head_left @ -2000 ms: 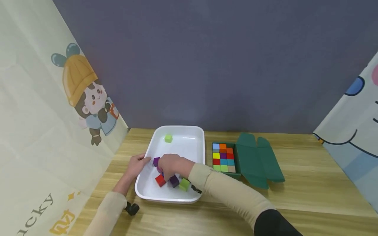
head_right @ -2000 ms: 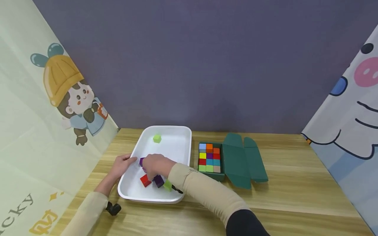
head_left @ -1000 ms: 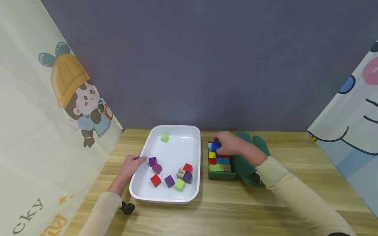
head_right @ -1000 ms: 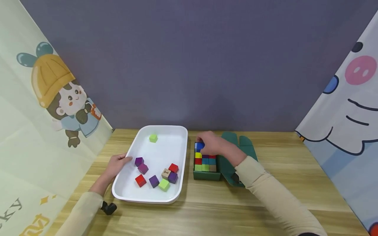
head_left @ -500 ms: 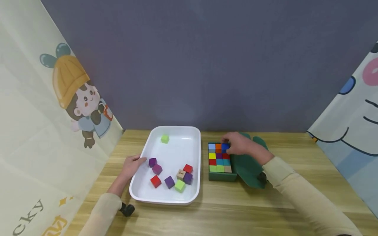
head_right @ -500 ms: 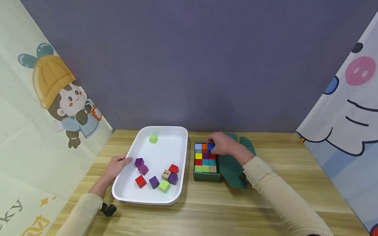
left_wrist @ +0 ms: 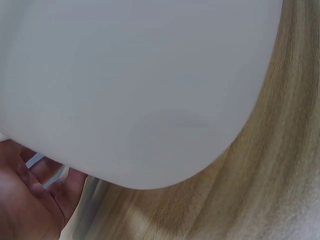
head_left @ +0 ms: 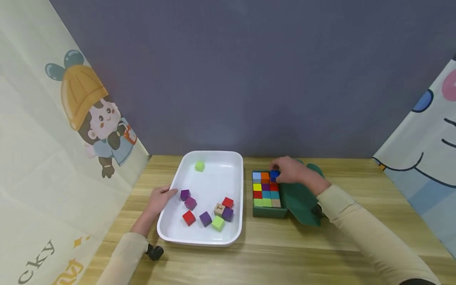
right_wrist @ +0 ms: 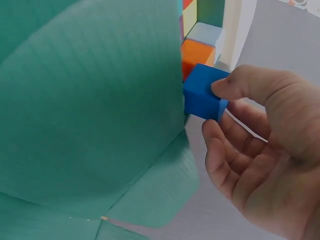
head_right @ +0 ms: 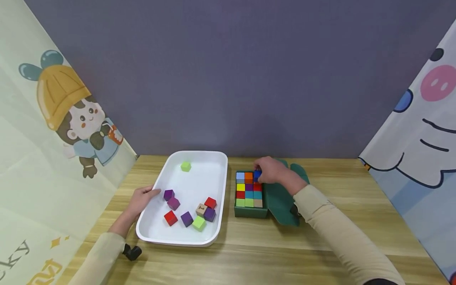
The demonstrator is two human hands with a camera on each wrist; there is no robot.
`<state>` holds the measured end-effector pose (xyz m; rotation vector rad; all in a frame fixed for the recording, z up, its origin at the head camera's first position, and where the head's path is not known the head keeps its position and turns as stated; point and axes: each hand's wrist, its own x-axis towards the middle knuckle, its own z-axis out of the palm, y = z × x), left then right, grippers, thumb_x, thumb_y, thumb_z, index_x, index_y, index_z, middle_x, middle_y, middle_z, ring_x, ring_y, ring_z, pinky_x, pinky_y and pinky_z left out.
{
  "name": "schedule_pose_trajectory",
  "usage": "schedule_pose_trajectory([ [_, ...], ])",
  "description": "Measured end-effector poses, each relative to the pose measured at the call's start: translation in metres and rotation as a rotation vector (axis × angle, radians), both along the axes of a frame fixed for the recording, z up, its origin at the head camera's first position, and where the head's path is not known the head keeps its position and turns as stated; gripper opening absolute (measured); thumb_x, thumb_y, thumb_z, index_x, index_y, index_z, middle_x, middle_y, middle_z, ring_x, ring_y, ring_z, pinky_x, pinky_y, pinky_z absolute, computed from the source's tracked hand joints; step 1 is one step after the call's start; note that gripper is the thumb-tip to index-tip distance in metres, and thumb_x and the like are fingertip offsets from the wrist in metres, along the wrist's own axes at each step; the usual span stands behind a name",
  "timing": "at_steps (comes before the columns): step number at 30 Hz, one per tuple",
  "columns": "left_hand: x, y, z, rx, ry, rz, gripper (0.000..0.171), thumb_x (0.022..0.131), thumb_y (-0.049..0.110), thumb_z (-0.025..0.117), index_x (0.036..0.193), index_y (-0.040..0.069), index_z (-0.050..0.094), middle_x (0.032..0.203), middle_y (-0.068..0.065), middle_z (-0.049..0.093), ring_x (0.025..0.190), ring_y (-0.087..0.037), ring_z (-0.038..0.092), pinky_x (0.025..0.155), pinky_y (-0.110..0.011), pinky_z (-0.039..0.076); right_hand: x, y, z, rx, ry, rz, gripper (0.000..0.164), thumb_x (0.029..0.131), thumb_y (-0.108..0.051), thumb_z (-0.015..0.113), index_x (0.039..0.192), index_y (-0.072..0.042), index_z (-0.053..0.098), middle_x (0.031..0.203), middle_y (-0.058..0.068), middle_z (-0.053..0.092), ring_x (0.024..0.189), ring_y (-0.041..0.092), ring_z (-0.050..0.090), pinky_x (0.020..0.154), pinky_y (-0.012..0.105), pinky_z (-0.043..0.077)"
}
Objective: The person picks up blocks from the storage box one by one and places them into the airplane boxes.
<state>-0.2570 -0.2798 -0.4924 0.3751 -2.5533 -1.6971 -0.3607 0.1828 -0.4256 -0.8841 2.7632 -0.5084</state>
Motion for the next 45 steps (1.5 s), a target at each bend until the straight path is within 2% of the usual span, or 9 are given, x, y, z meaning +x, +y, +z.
schedule_pose_trajectory([
  [9, -0.001, -0.003, -0.003, 0.013, -0.009, 0.0, 0.049, 0.091, 0.022, 0.067, 0.131, -0.005, 0.056, 0.116, -0.033, 0.061, 0.082, -0.032, 0.069, 0.066, -0.039, 0.06, -0.009, -0.004, -0.01, 0.04, 0.009, -0.01, 0.04, 0.077, -0.009, 0.074, 0.115, -0.003, 0.066, 0.109, 0.011, 0.065, 0.088, 0.022, 0.058, 0.076, 0.039, 0.054],
  [18, -0.003, -0.005, -0.003, 0.009, 0.02, 0.016, 0.046, 0.091, 0.02, 0.067, 0.128, -0.005, 0.058, 0.112, -0.032, 0.063, 0.077, -0.029, 0.069, 0.064, -0.038, 0.06, -0.012, -0.007, -0.014, 0.054, 0.026, 0.004, 0.035, 0.075, -0.009, 0.076, 0.109, -0.004, 0.067, 0.102, 0.008, 0.065, 0.082, 0.022, 0.055, 0.074, 0.039, 0.053],
  [25, -0.002, -0.005, -0.004, 0.015, 0.01, 0.006, 0.049, 0.091, 0.021, 0.067, 0.129, -0.007, 0.057, 0.113, -0.032, 0.063, 0.079, -0.03, 0.069, 0.065, -0.038, 0.06, -0.013, -0.01, -0.017, 0.093, 0.016, -0.012, 0.034, 0.074, -0.009, 0.075, 0.108, -0.007, 0.068, 0.1, 0.007, 0.064, 0.08, 0.022, 0.053, 0.07, 0.037, 0.053],
  [34, 0.0, -0.007, -0.002, 0.01, 0.009, 0.01, 0.049, 0.091, 0.021, 0.066, 0.131, -0.006, 0.055, 0.116, -0.033, 0.061, 0.081, -0.03, 0.069, 0.066, -0.037, 0.06, -0.01, -0.014, -0.017, 0.069, 0.023, -0.04, 0.037, 0.077, -0.01, 0.076, 0.112, -0.004, 0.067, 0.107, 0.01, 0.065, 0.087, 0.023, 0.057, 0.076, 0.042, 0.055],
  [38, 0.001, -0.009, -0.001, 0.01, -0.005, 0.014, 0.05, 0.092, 0.022, 0.066, 0.132, -0.005, 0.055, 0.118, -0.033, 0.06, 0.083, -0.031, 0.069, 0.067, -0.037, 0.06, -0.006, -0.015, -0.017, 0.05, 0.03, -0.034, 0.035, 0.077, -0.011, 0.077, 0.111, -0.004, 0.067, 0.104, 0.01, 0.064, 0.086, 0.023, 0.058, 0.075, 0.042, 0.055],
  [45, 0.001, -0.01, -0.001, 0.018, -0.014, -0.015, 0.052, 0.092, 0.023, 0.066, 0.134, -0.005, 0.053, 0.12, -0.033, 0.059, 0.087, -0.033, 0.069, 0.069, -0.038, 0.06, 0.004, -0.021, -0.012, 0.022, 0.068, -0.025, 0.033, 0.076, -0.014, 0.077, 0.106, -0.006, 0.067, 0.102, 0.007, 0.065, 0.083, 0.021, 0.056, 0.076, 0.041, 0.053],
])
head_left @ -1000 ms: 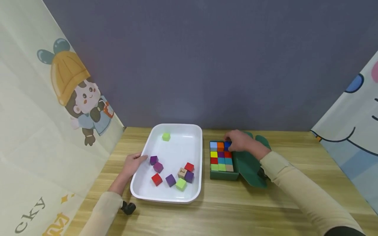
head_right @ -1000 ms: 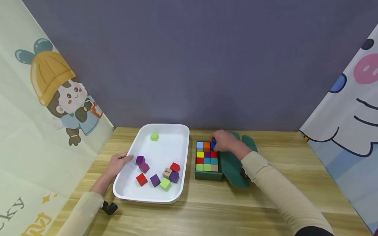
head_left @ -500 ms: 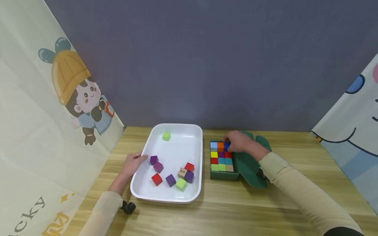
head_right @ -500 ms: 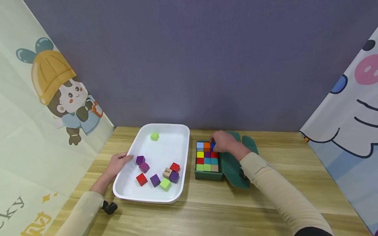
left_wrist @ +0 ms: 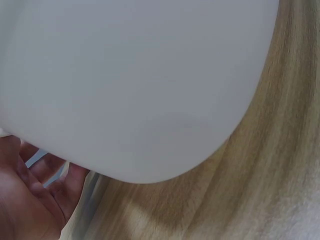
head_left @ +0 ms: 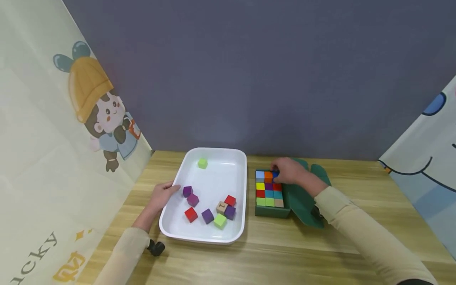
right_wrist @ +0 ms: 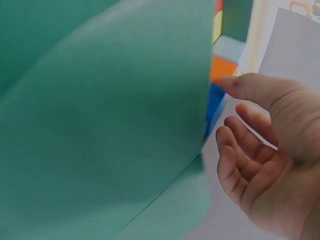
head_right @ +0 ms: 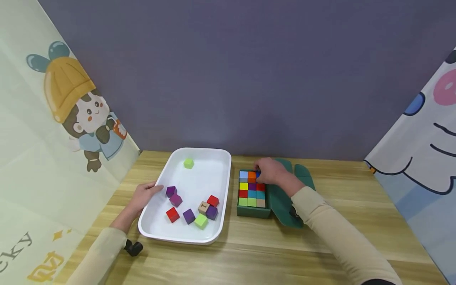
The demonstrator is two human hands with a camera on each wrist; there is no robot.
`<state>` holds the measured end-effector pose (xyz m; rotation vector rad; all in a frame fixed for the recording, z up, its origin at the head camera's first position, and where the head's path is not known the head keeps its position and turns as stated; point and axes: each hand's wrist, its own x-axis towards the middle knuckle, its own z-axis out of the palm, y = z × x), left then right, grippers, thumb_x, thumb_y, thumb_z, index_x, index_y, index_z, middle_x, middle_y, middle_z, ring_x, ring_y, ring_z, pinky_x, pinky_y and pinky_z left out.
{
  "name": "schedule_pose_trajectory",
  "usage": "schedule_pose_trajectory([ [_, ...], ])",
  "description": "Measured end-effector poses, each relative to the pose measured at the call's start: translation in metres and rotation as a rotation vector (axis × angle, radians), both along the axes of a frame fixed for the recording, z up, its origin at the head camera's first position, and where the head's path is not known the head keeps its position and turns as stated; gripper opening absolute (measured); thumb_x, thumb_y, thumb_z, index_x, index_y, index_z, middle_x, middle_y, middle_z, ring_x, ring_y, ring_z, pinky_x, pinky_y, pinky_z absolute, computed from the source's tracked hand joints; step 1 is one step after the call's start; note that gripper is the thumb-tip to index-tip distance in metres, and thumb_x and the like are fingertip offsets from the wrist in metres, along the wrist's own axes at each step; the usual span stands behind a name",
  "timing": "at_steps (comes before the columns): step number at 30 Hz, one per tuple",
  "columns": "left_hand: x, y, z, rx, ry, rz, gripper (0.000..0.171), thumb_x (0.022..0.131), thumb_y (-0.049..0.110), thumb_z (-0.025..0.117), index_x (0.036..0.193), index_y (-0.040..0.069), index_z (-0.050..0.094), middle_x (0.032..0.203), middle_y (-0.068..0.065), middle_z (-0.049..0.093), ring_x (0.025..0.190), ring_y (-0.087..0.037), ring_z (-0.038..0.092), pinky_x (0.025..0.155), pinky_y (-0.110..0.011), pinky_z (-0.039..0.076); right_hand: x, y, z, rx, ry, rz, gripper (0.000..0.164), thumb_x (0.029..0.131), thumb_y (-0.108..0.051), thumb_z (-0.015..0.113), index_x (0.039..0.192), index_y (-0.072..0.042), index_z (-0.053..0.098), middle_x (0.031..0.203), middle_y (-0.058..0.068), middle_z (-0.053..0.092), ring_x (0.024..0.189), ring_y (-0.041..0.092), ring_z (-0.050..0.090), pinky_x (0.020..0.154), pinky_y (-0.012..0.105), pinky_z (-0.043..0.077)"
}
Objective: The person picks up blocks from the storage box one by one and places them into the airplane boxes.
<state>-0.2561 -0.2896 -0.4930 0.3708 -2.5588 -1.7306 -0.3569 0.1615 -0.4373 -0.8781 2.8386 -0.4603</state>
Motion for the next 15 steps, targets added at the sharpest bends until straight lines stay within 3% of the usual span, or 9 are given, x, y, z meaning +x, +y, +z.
schedule_pose_trajectory([
  [6, -0.001, 0.001, 0.003, -0.011, 0.022, 0.005, 0.049, 0.091, 0.019, 0.065, 0.132, -0.007, 0.053, 0.117, -0.034, 0.059, 0.084, -0.033, 0.069, 0.068, -0.038, 0.06, 0.01, -0.038, 0.008, -0.067, 0.044, 0.061, 0.023, 0.082, -0.018, 0.072, 0.102, -0.007, 0.07, 0.092, 0.003, 0.068, 0.08, 0.018, 0.06, 0.074, 0.037, 0.054],
  [12, -0.001, 0.002, 0.005, -0.017, 0.022, -0.006, 0.048, 0.091, 0.017, 0.065, 0.132, -0.007, 0.054, 0.118, -0.034, 0.059, 0.085, -0.034, 0.069, 0.068, -0.039, 0.06, 0.023, -0.106, 0.023, -0.042, 0.073, 0.14, 0.013, 0.088, -0.024, 0.069, 0.097, -0.014, 0.072, 0.086, -0.004, 0.067, 0.075, 0.011, 0.058, 0.067, 0.028, 0.052],
  [15, 0.0, 0.004, 0.005, -0.089, 0.04, -0.017, 0.045, 0.092, 0.017, 0.063, 0.13, -0.006, 0.056, 0.117, -0.032, 0.061, 0.084, -0.033, 0.069, 0.067, -0.038, 0.06, 0.029, -0.143, 0.03, -0.017, 0.054, 0.177, 0.015, 0.089, -0.026, 0.07, 0.099, -0.015, 0.072, 0.088, -0.006, 0.067, 0.077, 0.009, 0.058, 0.067, 0.025, 0.052],
])
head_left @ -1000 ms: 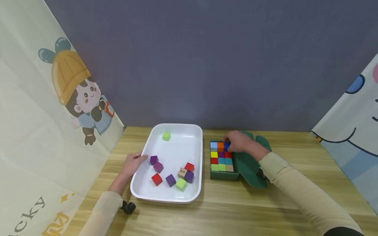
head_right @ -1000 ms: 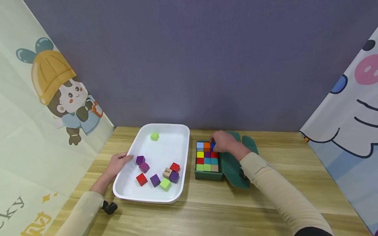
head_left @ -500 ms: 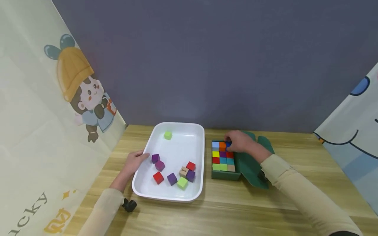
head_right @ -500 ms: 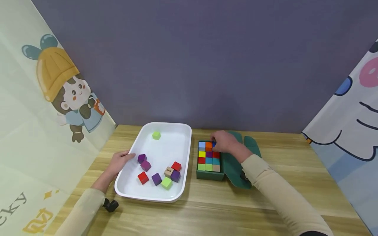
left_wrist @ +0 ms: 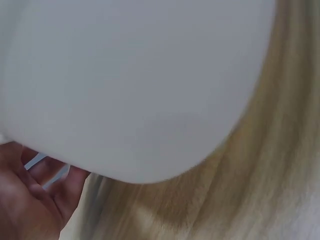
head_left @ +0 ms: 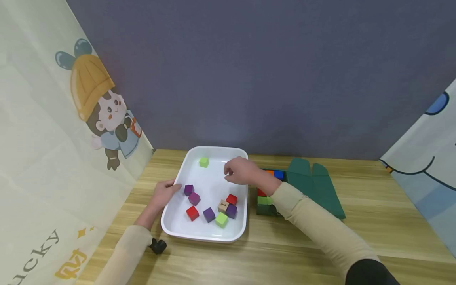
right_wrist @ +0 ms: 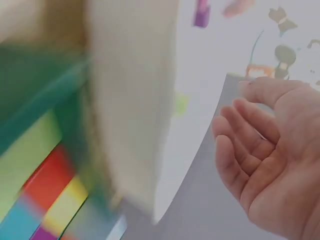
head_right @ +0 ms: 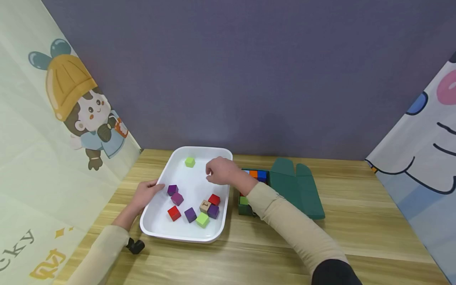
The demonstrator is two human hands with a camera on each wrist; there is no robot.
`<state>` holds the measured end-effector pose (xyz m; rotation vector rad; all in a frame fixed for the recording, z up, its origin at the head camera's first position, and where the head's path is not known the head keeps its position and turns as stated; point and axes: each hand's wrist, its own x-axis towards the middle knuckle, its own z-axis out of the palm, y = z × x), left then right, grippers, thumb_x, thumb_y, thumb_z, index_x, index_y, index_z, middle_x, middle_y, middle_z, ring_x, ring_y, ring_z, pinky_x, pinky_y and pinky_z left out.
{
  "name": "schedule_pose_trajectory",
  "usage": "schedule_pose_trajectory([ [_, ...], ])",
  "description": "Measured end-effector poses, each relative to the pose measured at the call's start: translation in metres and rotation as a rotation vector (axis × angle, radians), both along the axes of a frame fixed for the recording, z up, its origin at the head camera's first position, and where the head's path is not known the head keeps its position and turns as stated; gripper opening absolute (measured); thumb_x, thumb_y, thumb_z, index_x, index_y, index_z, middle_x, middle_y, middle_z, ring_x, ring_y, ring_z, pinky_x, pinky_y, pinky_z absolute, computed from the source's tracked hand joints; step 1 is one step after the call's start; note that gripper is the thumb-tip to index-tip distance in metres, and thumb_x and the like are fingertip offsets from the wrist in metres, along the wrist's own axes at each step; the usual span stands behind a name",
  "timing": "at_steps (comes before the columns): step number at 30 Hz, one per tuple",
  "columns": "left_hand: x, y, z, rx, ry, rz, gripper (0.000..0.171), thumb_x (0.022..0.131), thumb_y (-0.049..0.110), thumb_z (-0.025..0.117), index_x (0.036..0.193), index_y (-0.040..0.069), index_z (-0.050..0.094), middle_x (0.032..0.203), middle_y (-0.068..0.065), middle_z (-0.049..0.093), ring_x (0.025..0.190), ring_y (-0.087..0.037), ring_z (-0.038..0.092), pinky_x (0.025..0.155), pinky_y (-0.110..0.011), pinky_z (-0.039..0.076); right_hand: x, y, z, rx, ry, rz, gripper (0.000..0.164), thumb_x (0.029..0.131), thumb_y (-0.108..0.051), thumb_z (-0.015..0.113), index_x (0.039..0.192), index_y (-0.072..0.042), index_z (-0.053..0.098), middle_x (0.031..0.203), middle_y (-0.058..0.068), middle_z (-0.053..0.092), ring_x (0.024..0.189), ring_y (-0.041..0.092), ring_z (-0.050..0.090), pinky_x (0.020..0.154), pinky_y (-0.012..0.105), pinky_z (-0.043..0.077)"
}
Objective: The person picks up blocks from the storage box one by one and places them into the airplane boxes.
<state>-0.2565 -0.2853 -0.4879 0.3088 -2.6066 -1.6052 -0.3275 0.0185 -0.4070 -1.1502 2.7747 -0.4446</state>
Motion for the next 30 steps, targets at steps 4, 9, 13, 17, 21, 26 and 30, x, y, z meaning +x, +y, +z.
schedule_pose_trajectory([
  [4, 0.0, 0.002, 0.001, -0.118, 0.028, -0.028, 0.042, 0.093, 0.018, 0.062, 0.129, -0.004, 0.058, 0.117, -0.029, 0.062, 0.084, -0.031, 0.069, 0.066, -0.036, 0.06, 0.009, -0.044, 0.008, 0.007, -0.053, 0.028, 0.02, 0.089, -0.026, 0.069, 0.103, -0.013, 0.074, 0.088, -0.006, 0.067, 0.077, 0.009, 0.058, 0.067, 0.022, 0.051],
  [9, -0.002, 0.001, 0.001, -0.126, 0.057, -0.026, 0.04, 0.092, 0.015, 0.063, 0.126, -0.005, 0.06, 0.111, -0.03, 0.064, 0.082, -0.033, 0.069, 0.065, -0.037, 0.06, 0.016, -0.092, 0.006, 0.054, -0.088, 0.006, 0.022, 0.087, -0.03, 0.072, 0.102, -0.013, 0.074, 0.089, -0.006, 0.067, 0.074, 0.008, 0.058, 0.064, 0.021, 0.05],
  [13, -0.001, -0.001, 0.0, -0.14, 0.064, -0.015, 0.039, 0.09, 0.014, 0.064, 0.124, -0.006, 0.061, 0.11, -0.031, 0.064, 0.083, -0.035, 0.069, 0.065, -0.037, 0.06, 0.015, -0.12, -0.007, 0.092, -0.104, -0.023, 0.021, 0.084, -0.032, 0.074, 0.094, -0.014, 0.073, 0.085, -0.007, 0.066, 0.072, 0.008, 0.056, 0.061, 0.021, 0.048],
  [17, -0.002, -0.003, 0.001, -0.158, 0.055, -0.022, 0.04, 0.091, 0.016, 0.064, 0.124, -0.005, 0.061, 0.112, -0.03, 0.063, 0.085, -0.035, 0.069, 0.066, -0.036, 0.06, 0.011, -0.136, -0.02, 0.086, -0.134, -0.077, 0.021, 0.08, -0.033, 0.078, 0.082, -0.015, 0.067, 0.073, -0.006, 0.062, 0.067, 0.01, 0.055, 0.054, 0.023, 0.046],
  [21, -0.001, -0.003, 0.004, -0.124, 0.04, -0.022, 0.04, 0.092, 0.015, 0.063, 0.126, -0.006, 0.059, 0.114, -0.032, 0.062, 0.085, -0.037, 0.069, 0.065, -0.037, 0.06, 0.008, -0.145, -0.028, 0.071, -0.138, -0.111, 0.029, 0.075, -0.036, 0.082, 0.081, -0.015, 0.063, 0.072, -0.007, 0.059, 0.067, 0.01, 0.054, 0.053, 0.024, 0.045],
  [26, -0.001, -0.004, 0.005, -0.101, 0.054, -0.018, 0.039, 0.092, 0.015, 0.063, 0.126, -0.005, 0.06, 0.113, -0.032, 0.062, 0.085, -0.037, 0.069, 0.066, -0.038, 0.06, 0.006, -0.153, -0.037, 0.063, -0.138, -0.149, 0.027, 0.073, -0.031, 0.084, 0.079, -0.015, 0.064, 0.072, -0.007, 0.06, 0.067, 0.01, 0.056, 0.054, 0.024, 0.047],
  [30, 0.002, -0.004, 0.001, -0.118, 0.06, -0.031, 0.038, 0.092, 0.015, 0.064, 0.124, -0.005, 0.061, 0.111, -0.031, 0.064, 0.083, -0.035, 0.069, 0.065, -0.036, 0.06, 0.006, -0.156, -0.047, 0.074, -0.16, -0.18, 0.022, 0.074, -0.026, 0.082, 0.074, -0.014, 0.063, 0.067, -0.005, 0.061, 0.061, 0.009, 0.056, 0.052, 0.022, 0.047],
])
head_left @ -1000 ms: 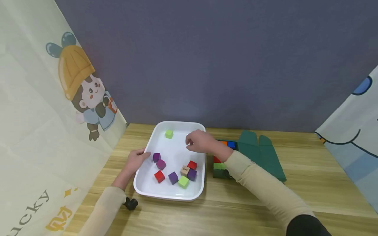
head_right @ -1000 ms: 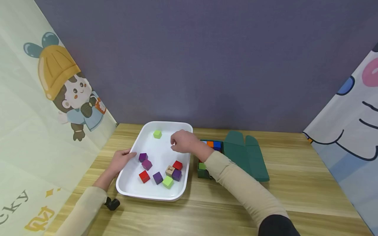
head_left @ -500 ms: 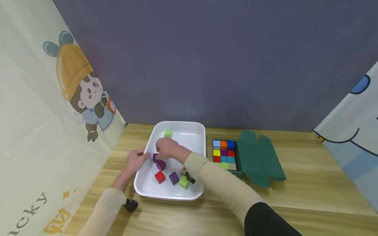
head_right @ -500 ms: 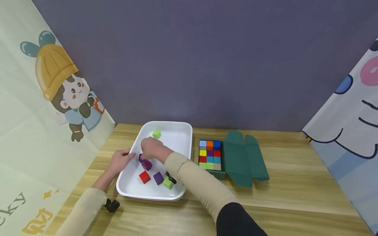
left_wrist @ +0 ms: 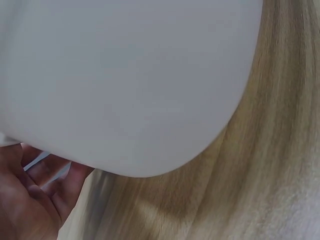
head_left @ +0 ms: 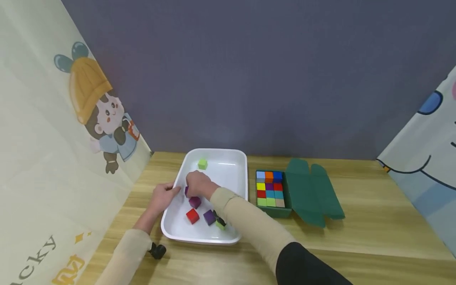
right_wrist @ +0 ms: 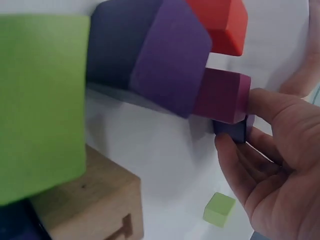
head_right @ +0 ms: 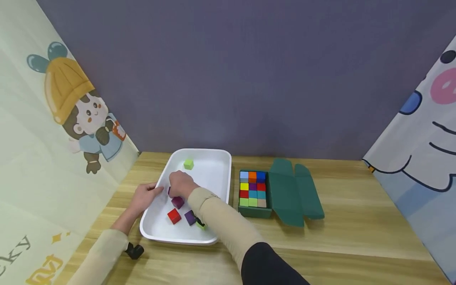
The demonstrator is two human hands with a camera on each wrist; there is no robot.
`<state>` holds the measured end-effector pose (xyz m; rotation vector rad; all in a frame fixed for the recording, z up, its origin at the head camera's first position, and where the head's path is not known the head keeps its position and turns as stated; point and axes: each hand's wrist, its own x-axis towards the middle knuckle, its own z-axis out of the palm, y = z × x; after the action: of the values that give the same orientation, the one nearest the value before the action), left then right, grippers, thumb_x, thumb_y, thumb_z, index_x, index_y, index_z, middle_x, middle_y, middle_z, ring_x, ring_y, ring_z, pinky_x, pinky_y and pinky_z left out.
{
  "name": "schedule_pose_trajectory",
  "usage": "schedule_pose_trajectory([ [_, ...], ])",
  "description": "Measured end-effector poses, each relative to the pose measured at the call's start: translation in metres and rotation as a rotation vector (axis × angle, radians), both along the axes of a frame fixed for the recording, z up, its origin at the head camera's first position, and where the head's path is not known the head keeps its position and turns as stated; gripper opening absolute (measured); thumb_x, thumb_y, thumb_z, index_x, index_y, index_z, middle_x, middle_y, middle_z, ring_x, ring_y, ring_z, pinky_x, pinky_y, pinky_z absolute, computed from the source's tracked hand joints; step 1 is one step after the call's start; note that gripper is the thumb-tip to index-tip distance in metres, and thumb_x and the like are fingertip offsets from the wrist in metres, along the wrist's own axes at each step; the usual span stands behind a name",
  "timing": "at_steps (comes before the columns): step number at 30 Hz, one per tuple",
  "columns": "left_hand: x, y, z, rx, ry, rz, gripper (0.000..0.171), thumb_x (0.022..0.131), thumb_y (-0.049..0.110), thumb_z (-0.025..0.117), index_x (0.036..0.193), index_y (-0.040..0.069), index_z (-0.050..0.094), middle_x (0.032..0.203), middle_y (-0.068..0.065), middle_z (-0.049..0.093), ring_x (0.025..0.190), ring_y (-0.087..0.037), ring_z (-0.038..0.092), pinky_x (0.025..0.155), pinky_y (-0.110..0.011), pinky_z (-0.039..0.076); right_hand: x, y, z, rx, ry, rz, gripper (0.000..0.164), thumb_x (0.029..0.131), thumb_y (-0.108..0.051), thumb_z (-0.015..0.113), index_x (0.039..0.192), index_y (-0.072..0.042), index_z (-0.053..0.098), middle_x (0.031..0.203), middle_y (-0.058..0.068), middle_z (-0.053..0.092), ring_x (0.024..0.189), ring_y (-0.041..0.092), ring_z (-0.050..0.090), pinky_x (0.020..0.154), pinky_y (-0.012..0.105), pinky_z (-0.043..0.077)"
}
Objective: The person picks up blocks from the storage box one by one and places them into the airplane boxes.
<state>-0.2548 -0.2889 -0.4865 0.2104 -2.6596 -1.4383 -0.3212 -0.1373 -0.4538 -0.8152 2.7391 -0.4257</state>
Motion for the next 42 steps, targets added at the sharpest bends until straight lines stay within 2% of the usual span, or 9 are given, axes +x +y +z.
schedule_pose_trajectory([
  [4, 0.002, 0.003, -0.003, 0.007, 0.005, 0.001, 0.038, 0.091, 0.014, 0.064, 0.123, -0.006, 0.062, 0.109, -0.03, 0.065, 0.082, -0.033, 0.069, 0.065, -0.036, 0.06, -0.002, 0.002, -0.006, -0.011, -0.005, -0.019, 0.02, 0.074, -0.023, 0.08, 0.074, -0.013, 0.062, 0.066, -0.004, 0.06, 0.059, 0.009, 0.056, 0.051, 0.022, 0.047],
  [9, 0.002, 0.003, -0.002, 0.006, 0.004, 0.015, 0.037, 0.092, 0.013, 0.063, 0.123, -0.007, 0.061, 0.109, -0.03, 0.065, 0.083, -0.035, 0.069, 0.067, -0.038, 0.06, -0.008, 0.012, 0.001, -0.039, 0.034, 0.007, 0.02, 0.075, -0.022, 0.077, 0.081, -0.013, 0.06, 0.07, -0.005, 0.06, 0.064, 0.01, 0.055, 0.054, 0.021, 0.046],
  [12, 0.001, 0.003, 0.0, 0.001, -0.002, 0.018, 0.038, 0.092, 0.015, 0.063, 0.124, -0.007, 0.06, 0.111, -0.03, 0.064, 0.083, -0.034, 0.069, 0.067, -0.037, 0.06, -0.011, 0.023, 0.011, -0.059, 0.06, 0.03, 0.02, 0.076, -0.021, 0.076, 0.085, -0.013, 0.059, 0.072, -0.005, 0.059, 0.066, 0.01, 0.055, 0.055, 0.02, 0.046],
  [18, 0.0, 0.002, -0.001, 0.01, -0.011, 0.025, 0.04, 0.091, 0.014, 0.064, 0.124, -0.008, 0.06, 0.108, -0.031, 0.065, 0.08, -0.032, 0.069, 0.065, -0.036, 0.06, -0.003, 0.057, 0.037, -0.129, 0.033, 0.059, 0.025, 0.078, -0.02, 0.078, 0.095, -0.013, 0.061, 0.081, -0.006, 0.059, 0.072, 0.01, 0.056, 0.057, 0.019, 0.048],
  [26, -0.001, 0.0, -0.003, -0.013, -0.054, 0.028, 0.043, 0.093, 0.019, 0.063, 0.127, -0.008, 0.058, 0.114, -0.031, 0.062, 0.086, -0.031, 0.068, 0.069, -0.036, 0.06, 0.01, 0.133, 0.07, -0.239, 0.086, 0.129, 0.021, 0.078, -0.014, 0.074, 0.097, -0.011, 0.066, 0.085, -0.004, 0.062, 0.074, 0.012, 0.055, 0.061, 0.022, 0.049],
  [30, -0.003, -0.001, -0.002, -0.03, -0.048, 0.034, 0.043, 0.092, 0.019, 0.063, 0.126, -0.008, 0.058, 0.115, -0.031, 0.062, 0.086, -0.031, 0.067, 0.069, -0.036, 0.059, 0.012, 0.174, 0.076, -0.286, 0.086, 0.071, 0.023, 0.077, -0.012, 0.074, 0.1, -0.009, 0.068, 0.091, 0.0, 0.065, 0.076, 0.015, 0.056, 0.063, 0.023, 0.052],
  [34, -0.003, -0.001, -0.002, -0.028, -0.055, 0.027, 0.044, 0.093, 0.02, 0.063, 0.127, -0.007, 0.057, 0.117, -0.031, 0.061, 0.087, -0.032, 0.067, 0.07, -0.036, 0.059, 0.014, 0.206, 0.072, -0.31, 0.056, -0.035, 0.03, 0.077, -0.012, 0.077, 0.105, -0.007, 0.068, 0.097, 0.004, 0.064, 0.077, 0.017, 0.058, 0.064, 0.024, 0.056],
  [37, -0.002, -0.001, -0.002, -0.024, -0.063, 0.026, 0.045, 0.093, 0.02, 0.062, 0.128, -0.007, 0.057, 0.119, -0.031, 0.06, 0.089, -0.033, 0.067, 0.07, -0.036, 0.059, 0.016, 0.223, 0.066, -0.324, 0.038, -0.091, 0.03, 0.078, -0.012, 0.078, 0.106, -0.005, 0.069, 0.097, 0.005, 0.063, 0.074, 0.018, 0.059, 0.063, 0.026, 0.057],
  [42, -0.001, 0.0, -0.002, -0.028, -0.065, 0.025, 0.045, 0.094, 0.021, 0.062, 0.129, -0.006, 0.056, 0.122, -0.031, 0.058, 0.093, -0.035, 0.067, 0.073, -0.037, 0.059, 0.015, 0.242, 0.055, -0.318, 0.022, -0.123, 0.025, 0.081, -0.01, 0.074, 0.104, -0.005, 0.068, 0.096, 0.006, 0.064, 0.071, 0.018, 0.058, 0.06, 0.027, 0.055],
])
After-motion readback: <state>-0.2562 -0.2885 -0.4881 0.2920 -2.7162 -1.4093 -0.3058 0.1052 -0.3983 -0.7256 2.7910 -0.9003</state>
